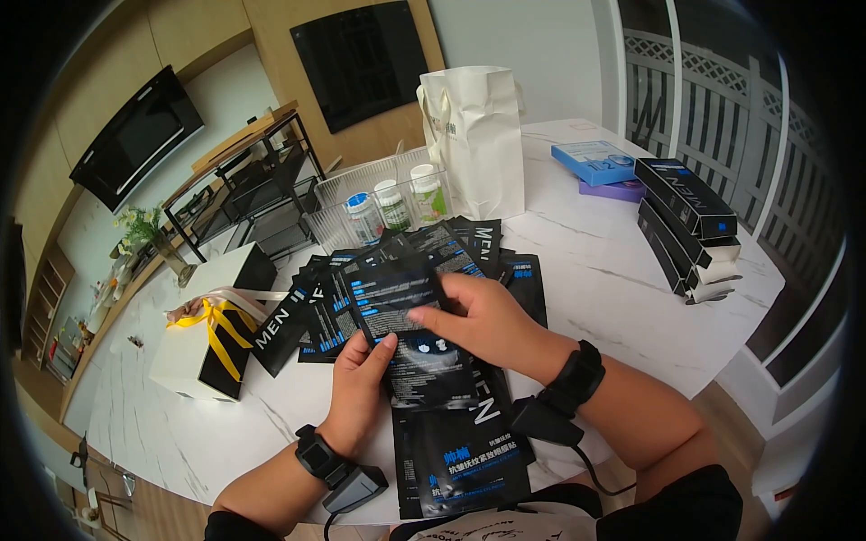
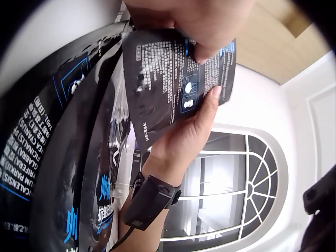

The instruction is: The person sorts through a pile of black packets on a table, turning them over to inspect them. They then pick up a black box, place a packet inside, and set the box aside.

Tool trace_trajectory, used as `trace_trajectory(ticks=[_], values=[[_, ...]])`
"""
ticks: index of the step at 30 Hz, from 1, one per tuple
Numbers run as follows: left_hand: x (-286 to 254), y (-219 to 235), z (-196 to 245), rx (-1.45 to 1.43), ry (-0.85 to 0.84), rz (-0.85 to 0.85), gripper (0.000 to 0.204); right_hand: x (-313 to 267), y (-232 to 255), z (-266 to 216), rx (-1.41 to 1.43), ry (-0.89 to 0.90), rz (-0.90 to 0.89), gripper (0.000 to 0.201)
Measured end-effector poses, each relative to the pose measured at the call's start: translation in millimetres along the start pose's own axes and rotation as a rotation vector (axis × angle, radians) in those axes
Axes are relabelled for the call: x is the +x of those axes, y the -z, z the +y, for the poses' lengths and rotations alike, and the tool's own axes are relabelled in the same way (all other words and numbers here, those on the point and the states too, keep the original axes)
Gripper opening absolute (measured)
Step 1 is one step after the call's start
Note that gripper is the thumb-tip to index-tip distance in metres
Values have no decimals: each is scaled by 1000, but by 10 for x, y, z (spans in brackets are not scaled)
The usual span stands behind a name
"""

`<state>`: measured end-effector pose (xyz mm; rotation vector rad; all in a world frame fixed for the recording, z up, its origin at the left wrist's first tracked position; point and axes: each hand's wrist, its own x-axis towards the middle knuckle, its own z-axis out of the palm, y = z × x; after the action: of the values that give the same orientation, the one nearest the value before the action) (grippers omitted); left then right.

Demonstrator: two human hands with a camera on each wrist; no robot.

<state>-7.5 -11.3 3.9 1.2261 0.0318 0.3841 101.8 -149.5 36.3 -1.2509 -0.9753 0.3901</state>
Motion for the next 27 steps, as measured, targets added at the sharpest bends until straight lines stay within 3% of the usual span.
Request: trace_trajectory(ticks=[1,3,4,7,8,12,15,17,21,23,27], values=[[6,11,-10,3,-13,-4,20,-15,10,-28,0,0,0,18],[3,16,-22,-2,-30,-8,20,-49,46,-81,-340,128,-100,19],[2,14,-24,-6,-45,-13,20,-50,0,-118,-196,59,-53,20],[-42,-51,60,46,-84,-16,21,18,111,97,-218,-55,72,22],[-54,-60,61,46,-84,-17,21,34,90,106,-186,24,75,23],[-52,-50,50,43,-85,-2,21,13,64,121,-185,14,68,23],[-43,-25,45,33,-63,1,21,-26,-4,-39,-145,174,-10,22],[-41,-21,42,43,-49,-2,21,-61,26,-72,-429,177,-68,22],[-49,-55,60,37,-74,3,20,-1,81,42,-297,35,81,21],[-50,-65,67,59,-77,10,20,13,93,95,-335,33,77,20],[-29,-47,50,-31,-82,36,19,-12,28,-3,-109,25,14,20]])
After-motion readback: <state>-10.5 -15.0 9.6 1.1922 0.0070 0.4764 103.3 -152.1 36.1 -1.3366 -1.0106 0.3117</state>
